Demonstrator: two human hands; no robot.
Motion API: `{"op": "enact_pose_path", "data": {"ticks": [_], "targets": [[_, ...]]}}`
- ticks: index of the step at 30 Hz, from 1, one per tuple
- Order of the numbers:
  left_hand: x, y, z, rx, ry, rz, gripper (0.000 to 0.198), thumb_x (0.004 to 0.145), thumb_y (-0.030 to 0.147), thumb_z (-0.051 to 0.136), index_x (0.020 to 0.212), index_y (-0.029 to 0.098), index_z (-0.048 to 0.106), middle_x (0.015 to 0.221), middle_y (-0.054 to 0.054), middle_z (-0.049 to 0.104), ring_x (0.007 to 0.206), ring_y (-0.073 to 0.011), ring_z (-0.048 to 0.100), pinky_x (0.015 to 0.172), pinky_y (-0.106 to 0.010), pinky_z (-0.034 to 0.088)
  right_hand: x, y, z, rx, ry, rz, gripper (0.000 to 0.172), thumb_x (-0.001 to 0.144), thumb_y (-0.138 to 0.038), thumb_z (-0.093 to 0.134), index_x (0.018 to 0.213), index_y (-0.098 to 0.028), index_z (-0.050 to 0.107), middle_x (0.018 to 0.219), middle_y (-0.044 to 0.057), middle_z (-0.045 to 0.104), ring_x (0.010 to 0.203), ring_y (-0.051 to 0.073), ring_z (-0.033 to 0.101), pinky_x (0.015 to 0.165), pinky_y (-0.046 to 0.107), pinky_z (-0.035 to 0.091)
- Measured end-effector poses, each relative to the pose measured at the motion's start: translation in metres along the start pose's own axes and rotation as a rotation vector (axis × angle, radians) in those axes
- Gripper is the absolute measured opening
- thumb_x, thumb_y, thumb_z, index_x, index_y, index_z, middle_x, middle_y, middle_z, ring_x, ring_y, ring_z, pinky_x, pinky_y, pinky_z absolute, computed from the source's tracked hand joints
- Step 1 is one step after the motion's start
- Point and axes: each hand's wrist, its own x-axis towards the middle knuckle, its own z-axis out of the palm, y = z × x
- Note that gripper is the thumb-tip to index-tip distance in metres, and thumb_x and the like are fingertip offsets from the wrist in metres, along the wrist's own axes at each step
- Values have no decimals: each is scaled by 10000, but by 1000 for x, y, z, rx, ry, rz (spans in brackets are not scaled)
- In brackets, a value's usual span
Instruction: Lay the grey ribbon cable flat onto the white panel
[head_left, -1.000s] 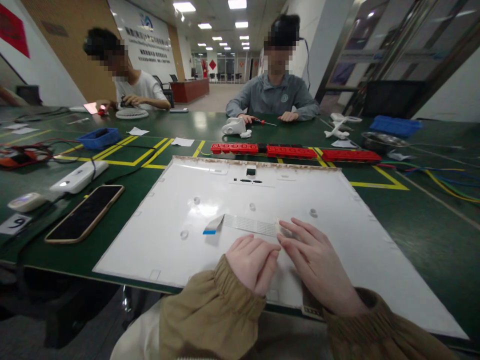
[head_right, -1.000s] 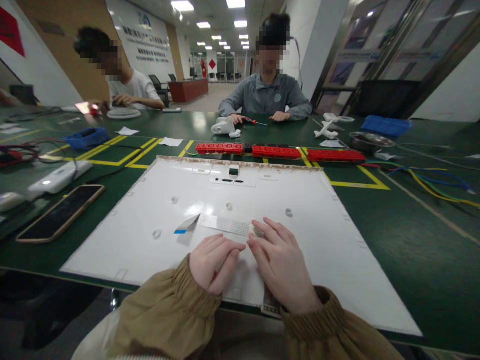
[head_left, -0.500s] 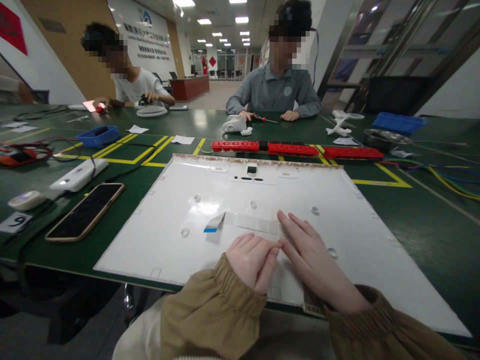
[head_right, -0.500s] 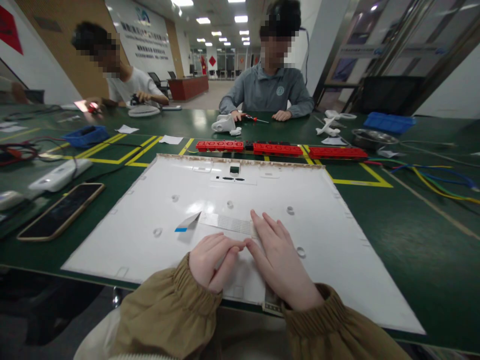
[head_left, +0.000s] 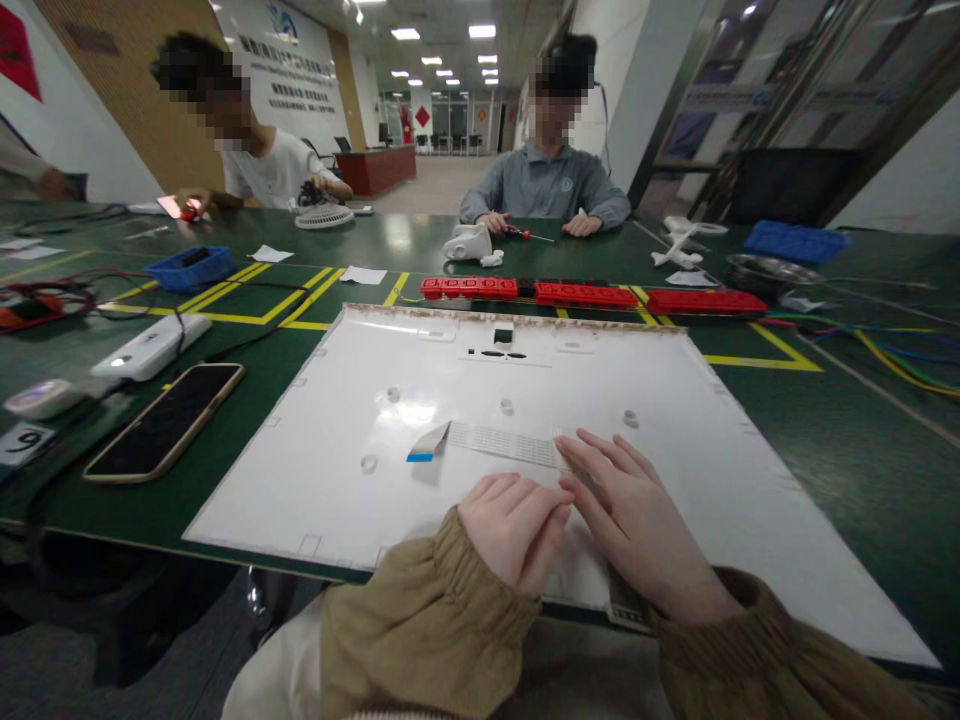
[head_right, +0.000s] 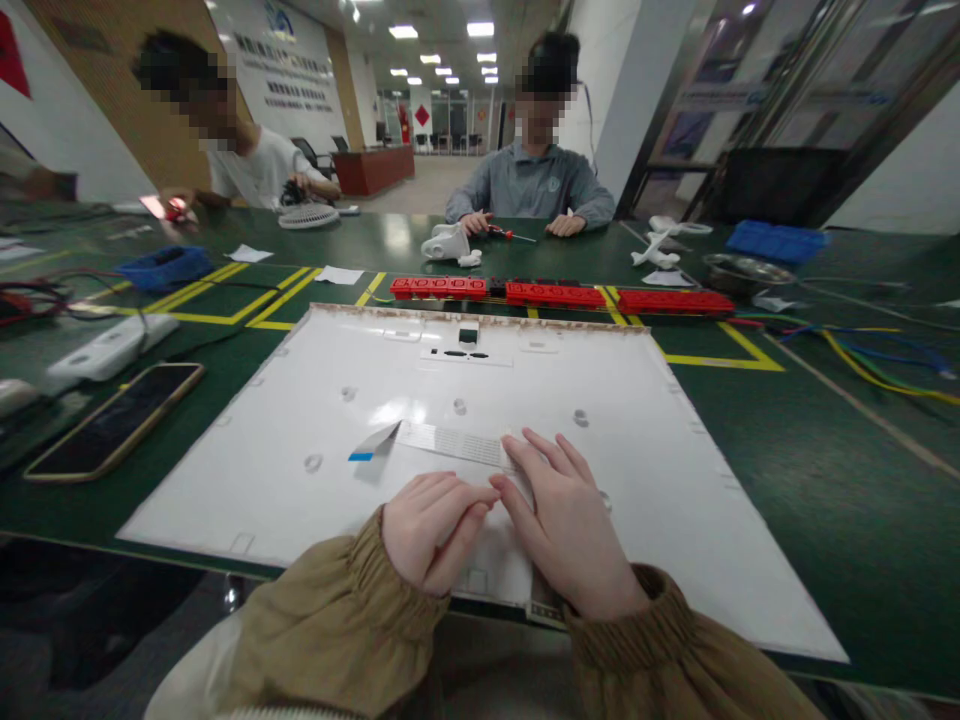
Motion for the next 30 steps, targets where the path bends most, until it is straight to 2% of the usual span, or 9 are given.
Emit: {"op": "enact_pose_path", "data": {"ticks": [7, 13, 16, 19, 22, 25, 30], "targets": [[3, 7, -12, -65, 104, 24, 210, 857, 147, 421, 893, 135, 627, 666, -32, 649, 638, -151, 590, 645, -292, 487, -2, 2, -3, 69, 96, -54, 289, 907, -352, 421, 1022, -188, 629, 1022, 58, 677, 1035, 200, 582, 986, 435, 394], [-1, 10, -17, -129, 163, 31, 200, 853, 141, 432, 932, 148, 616, 676, -31, 649, 635, -141, 584, 615, -282, 479, -6, -1, -7, 124, 206, -77, 215, 890, -293, 463, 777, -210, 626, 809, 29, 675, 850, 178, 612, 899, 376, 442], [-2, 11, -17, -124, 142, 26, 197, 851, 139, 436, 929, 143, 617, 671, -29, 647, 638, -142, 587, 622, -285, 480, -5, -1, -6, 127, 220, -22, 199, 886, -311, 460, 919, -206, 626, 921, 56, 666, 912, 197, 594, 877, 370, 457], [0, 11, -17, -116, 142, 30, 202, 855, 146, 426, 910, 142, 620, 653, -26, 642, 623, -140, 586, 629, -284, 482, -1, 1, -2, 134, 152, 65, 352, 887, -366, 436, 1174, -190, 539, 1136, 98, 608, 1060, 227, 548, 910, 391, 456], [2, 10, -15, -98, 132, 29, 216, 857, 157, 414, 899, 140, 625, 642, -27, 637, 609, -144, 578, 605, -285, 466, 2, 4, 4, 96, 29, 75, 499, 876, -406, 439, 1310, -162, 419, 1273, 125, 525, 1175, 250, 479, 982, 437, 410], [2, 7, -8, -42, 65, 21, 238, 866, 177, 398, 884, 139, 633, 649, -31, 634, 595, -151, 569, 562, -292, 442, 3, 5, 9, 38, -50, 50, 521, 889, -402, 405, 1340, -143, 384, 1321, 128, 490, 1245, 256, 415, 1027, 475, 360], [-2, 0, 6, 126, -40, 68, 253, 880, 220, 385, 877, 154, 629, 644, -26, 623, 593, -168, 570, 535, -311, 421, 3, 6, 9, 20, -33, 56, 453, 888, -400, 419, 1277, -173, 471, 1270, 108, 545, 1220, 248, 455, 1025, 492, 362]]}}
